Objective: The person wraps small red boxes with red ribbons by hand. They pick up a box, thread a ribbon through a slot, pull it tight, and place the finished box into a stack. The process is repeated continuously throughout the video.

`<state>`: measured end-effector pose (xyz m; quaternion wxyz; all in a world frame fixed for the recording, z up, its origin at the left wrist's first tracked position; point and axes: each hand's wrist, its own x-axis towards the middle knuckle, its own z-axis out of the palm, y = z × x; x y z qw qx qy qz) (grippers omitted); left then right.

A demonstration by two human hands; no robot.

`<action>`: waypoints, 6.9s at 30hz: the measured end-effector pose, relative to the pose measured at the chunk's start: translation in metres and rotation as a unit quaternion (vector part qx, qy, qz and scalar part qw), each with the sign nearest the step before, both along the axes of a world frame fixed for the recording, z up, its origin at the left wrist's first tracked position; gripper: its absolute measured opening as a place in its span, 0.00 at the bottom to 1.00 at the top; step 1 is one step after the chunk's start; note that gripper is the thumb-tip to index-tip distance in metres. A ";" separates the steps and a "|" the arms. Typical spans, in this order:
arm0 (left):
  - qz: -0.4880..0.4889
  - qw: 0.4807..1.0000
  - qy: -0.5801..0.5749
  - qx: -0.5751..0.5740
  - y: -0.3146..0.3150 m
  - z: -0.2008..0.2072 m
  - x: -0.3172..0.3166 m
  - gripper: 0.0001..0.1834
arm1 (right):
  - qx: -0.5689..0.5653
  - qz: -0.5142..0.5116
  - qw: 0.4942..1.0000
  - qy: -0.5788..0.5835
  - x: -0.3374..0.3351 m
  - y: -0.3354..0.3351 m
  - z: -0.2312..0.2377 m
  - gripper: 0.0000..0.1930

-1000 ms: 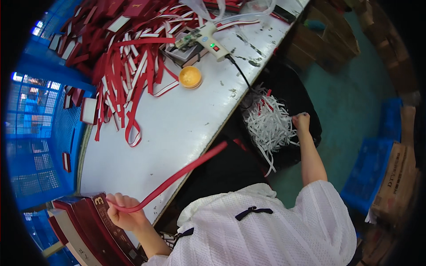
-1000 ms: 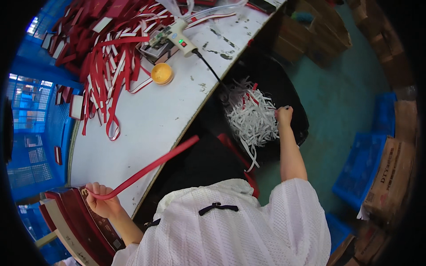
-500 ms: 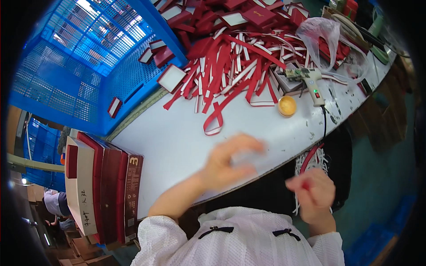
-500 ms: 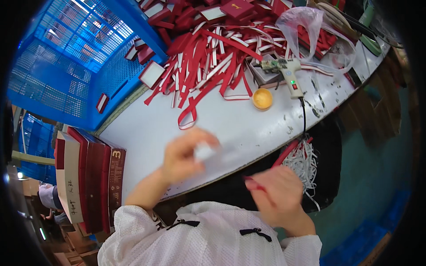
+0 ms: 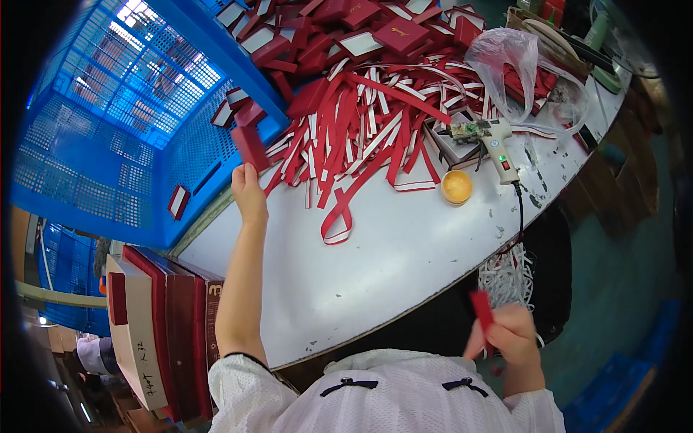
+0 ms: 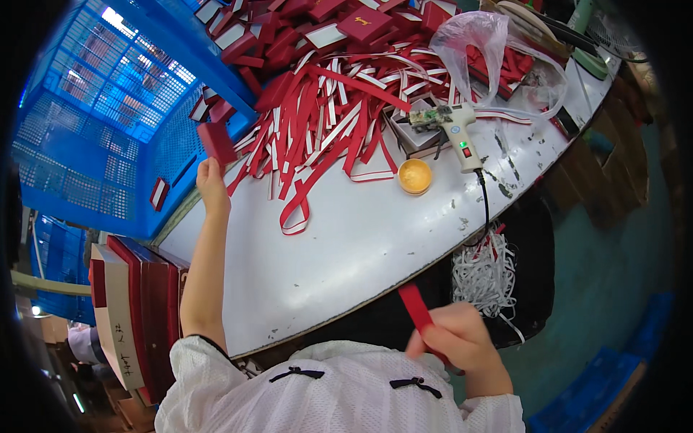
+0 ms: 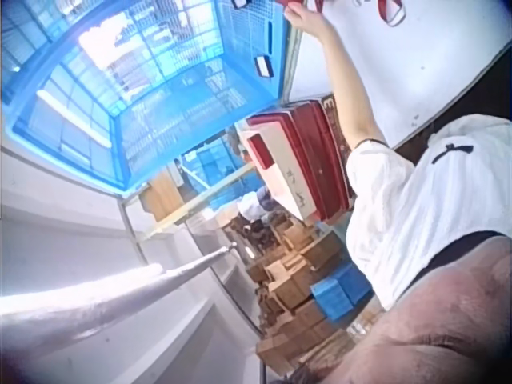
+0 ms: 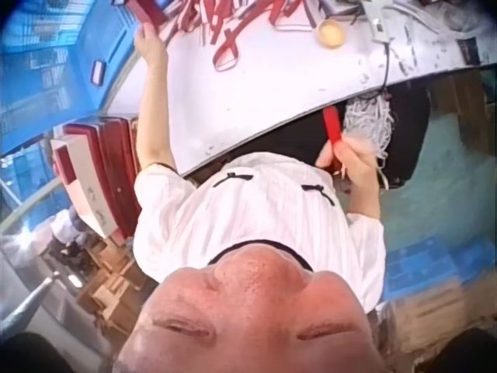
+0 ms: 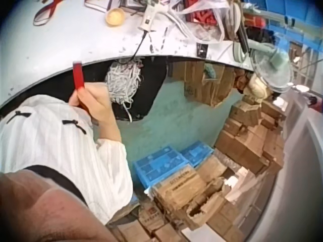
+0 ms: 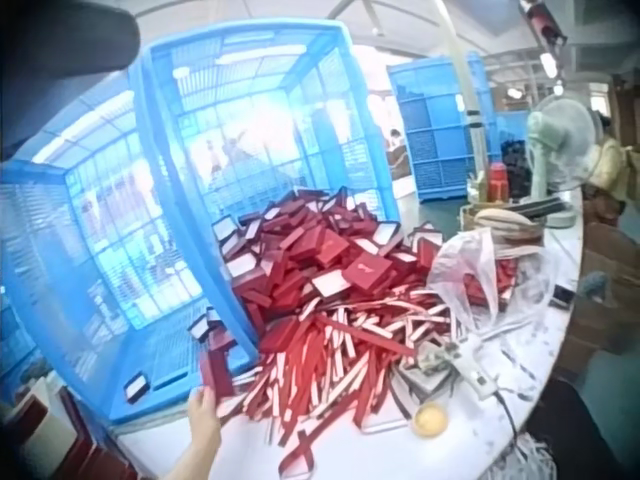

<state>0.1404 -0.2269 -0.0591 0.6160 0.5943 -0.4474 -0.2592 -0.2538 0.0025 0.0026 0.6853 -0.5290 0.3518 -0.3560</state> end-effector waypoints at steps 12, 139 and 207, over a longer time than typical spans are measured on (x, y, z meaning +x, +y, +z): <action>-0.389 0.717 0.566 0.118 0.171 0.044 -0.152 0.25 | -0.001 -0.296 0.951 -0.092 0.061 -0.061 -0.002 0.05; -0.280 0.838 0.465 0.062 0.191 0.032 -0.196 0.18 | -0.211 -0.294 0.923 0.134 0.059 -0.012 -0.010 0.08; -0.287 0.862 0.398 0.127 0.199 -0.020 -0.170 0.31 | 0.088 -0.208 0.965 -0.135 0.086 -0.018 -0.029 0.08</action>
